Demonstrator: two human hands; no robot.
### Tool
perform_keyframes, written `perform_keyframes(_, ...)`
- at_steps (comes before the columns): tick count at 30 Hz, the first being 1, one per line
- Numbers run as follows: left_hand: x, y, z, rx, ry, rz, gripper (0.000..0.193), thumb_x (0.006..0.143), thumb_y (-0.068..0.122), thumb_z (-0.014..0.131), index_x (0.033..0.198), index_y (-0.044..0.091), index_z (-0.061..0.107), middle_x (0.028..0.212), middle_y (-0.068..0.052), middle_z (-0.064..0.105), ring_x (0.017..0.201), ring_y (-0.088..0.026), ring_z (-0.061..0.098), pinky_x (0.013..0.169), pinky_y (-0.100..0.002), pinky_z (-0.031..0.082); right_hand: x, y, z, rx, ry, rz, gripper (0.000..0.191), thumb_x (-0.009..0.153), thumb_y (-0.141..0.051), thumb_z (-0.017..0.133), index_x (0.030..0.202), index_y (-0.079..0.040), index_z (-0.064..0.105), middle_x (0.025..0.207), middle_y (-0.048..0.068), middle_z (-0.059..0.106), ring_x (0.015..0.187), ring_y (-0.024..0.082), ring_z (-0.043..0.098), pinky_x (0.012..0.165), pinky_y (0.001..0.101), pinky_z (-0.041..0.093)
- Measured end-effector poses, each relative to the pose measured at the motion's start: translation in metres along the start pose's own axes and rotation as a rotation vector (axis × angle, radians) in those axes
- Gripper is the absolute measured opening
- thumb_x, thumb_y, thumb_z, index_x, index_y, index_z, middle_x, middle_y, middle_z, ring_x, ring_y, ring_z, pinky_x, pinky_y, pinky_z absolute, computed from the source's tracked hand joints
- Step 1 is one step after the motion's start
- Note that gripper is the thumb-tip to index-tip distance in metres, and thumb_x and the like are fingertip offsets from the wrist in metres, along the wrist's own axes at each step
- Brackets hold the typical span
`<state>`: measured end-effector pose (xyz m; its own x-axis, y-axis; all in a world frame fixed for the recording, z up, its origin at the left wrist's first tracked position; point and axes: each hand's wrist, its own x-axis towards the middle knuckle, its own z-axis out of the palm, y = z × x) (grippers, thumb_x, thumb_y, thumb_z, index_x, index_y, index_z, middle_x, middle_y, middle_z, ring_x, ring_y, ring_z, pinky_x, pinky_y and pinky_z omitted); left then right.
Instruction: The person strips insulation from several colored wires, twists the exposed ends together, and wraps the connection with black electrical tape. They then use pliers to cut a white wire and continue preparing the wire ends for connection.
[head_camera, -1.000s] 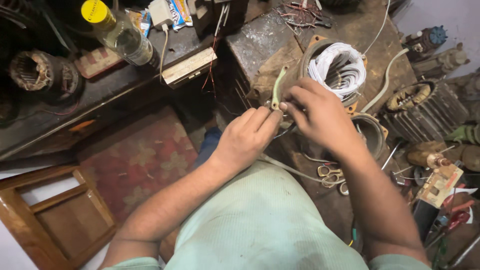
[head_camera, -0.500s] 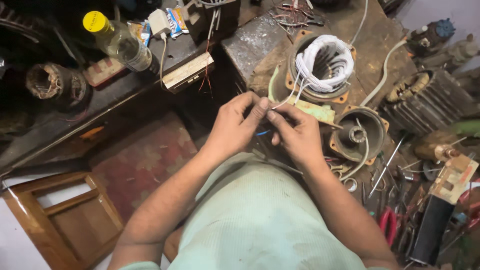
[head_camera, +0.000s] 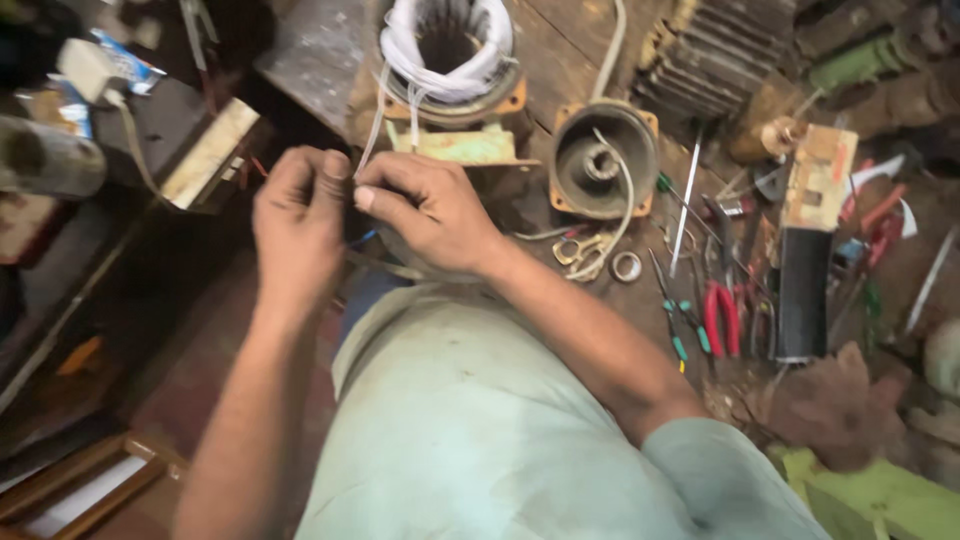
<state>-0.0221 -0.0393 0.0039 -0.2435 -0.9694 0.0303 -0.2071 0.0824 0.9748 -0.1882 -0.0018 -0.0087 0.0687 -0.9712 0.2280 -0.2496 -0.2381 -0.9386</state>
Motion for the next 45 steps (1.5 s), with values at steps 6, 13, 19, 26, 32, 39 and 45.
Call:
perform_keyframes(6, 0.022, 0.001, 0.001, 0.103, 0.123, -0.094, 0.036, 0.116, 0.032, 0.061, 0.092, 0.005, 0.063, 0.081, 0.003, 0.055, 0.078, -0.008, 0.045, 0.069, -0.027, 0.038, -0.031, -0.033, -0.028, 0.762, -0.56, -0.435, 0.019, 0.093, -0.025, 0.073, 0.083, -0.011, 0.065, 0.079, 0.009, 0.065, 0.071, 0.027, 0.066, 0.064, 0.0397, 0.052)
perform_keyframes(13, 0.012, -0.014, -0.04, -0.514, -0.112, -0.394, 0.025, 0.115, 0.028, 0.056, 0.107, 0.006, 0.063, 0.089, 0.0, 0.062, 0.075, -0.01, 0.052, 0.068, -0.026, 0.043, -0.153, -0.023, -0.1, -0.189, -0.429, 0.045, 0.021, 0.099, -0.03, 0.07, 0.1, -0.009, 0.073, 0.099, 0.01, 0.075, 0.089, 0.029, 0.073, 0.078, 0.037, 0.06)
perform_keyframes(19, -0.014, -0.022, -0.042, -0.322, -0.221, -0.295, 0.042, 0.102, 0.008, 0.066, 0.141, 0.005, 0.051, 0.104, -0.003, 0.065, 0.099, -0.012, 0.064, 0.094, -0.028, 0.053, -0.226, 0.047, -0.131, -1.043, 0.073, 0.756, 0.04, 0.086, -0.029, 0.081, 0.118, -0.009, 0.068, 0.113, 0.022, 0.067, 0.096, 0.044, 0.067, 0.081, 0.05, 0.055)
perform_keyframes(26, -0.043, -0.061, -0.041, -0.275, -0.135, -0.398, 0.042, 0.101, 0.003, 0.066, 0.138, 0.004, 0.048, 0.112, -0.008, 0.07, 0.105, -0.013, 0.064, 0.089, -0.028, 0.048, -0.24, 0.103, -0.107, -1.064, 0.392, 0.665, 0.033, 0.089, -0.018, 0.076, 0.12, -0.007, 0.07, 0.118, 0.028, 0.061, 0.094, 0.049, 0.065, 0.078, 0.0517, 0.054)
perform_keyframes(32, -0.062, -0.076, -0.044, -0.492, -0.003, -0.065, 0.024, 0.106, -0.006, 0.062, 0.121, 0.009, 0.051, 0.115, -0.007, 0.067, 0.109, -0.014, 0.067, 0.098, -0.028, 0.054, -0.213, 0.063, -0.115, -0.45, 0.553, 0.529, 0.023, 0.096, -0.015, 0.073, 0.112, -0.001, 0.065, 0.117, 0.018, 0.067, 0.107, 0.031, 0.066, 0.094, 0.0382, 0.053)
perform_keyframes(39, -0.052, -0.027, -0.061, -0.139, -0.113, -0.032, 0.014, 0.091, 0.001, 0.07, 0.103, 0.004, 0.075, 0.109, -0.006, 0.067, 0.09, -0.012, 0.058, 0.075, -0.025, 0.045, -0.116, -0.019, -0.037, -0.008, 0.145, 0.333, 0.013, 0.095, -0.008, 0.068, 0.106, -0.003, 0.063, 0.14, 0.017, 0.063, 0.124, 0.026, 0.062, 0.103, 0.0384, 0.05)
perform_keyframes(45, -0.047, 0.008, -0.061, -0.044, -0.202, 0.156, 0.028, 0.09, 0.019, 0.082, 0.115, 0.009, 0.075, 0.11, -0.007, 0.066, 0.101, -0.019, 0.067, 0.087, -0.03, 0.054, -0.059, -0.057, 0.004, -0.184, -0.002, 0.235, 0.016, 0.09, -0.005, 0.072, 0.106, -0.004, 0.069, 0.141, 0.017, 0.062, 0.127, 0.029, 0.064, 0.104, 0.0375, 0.05)
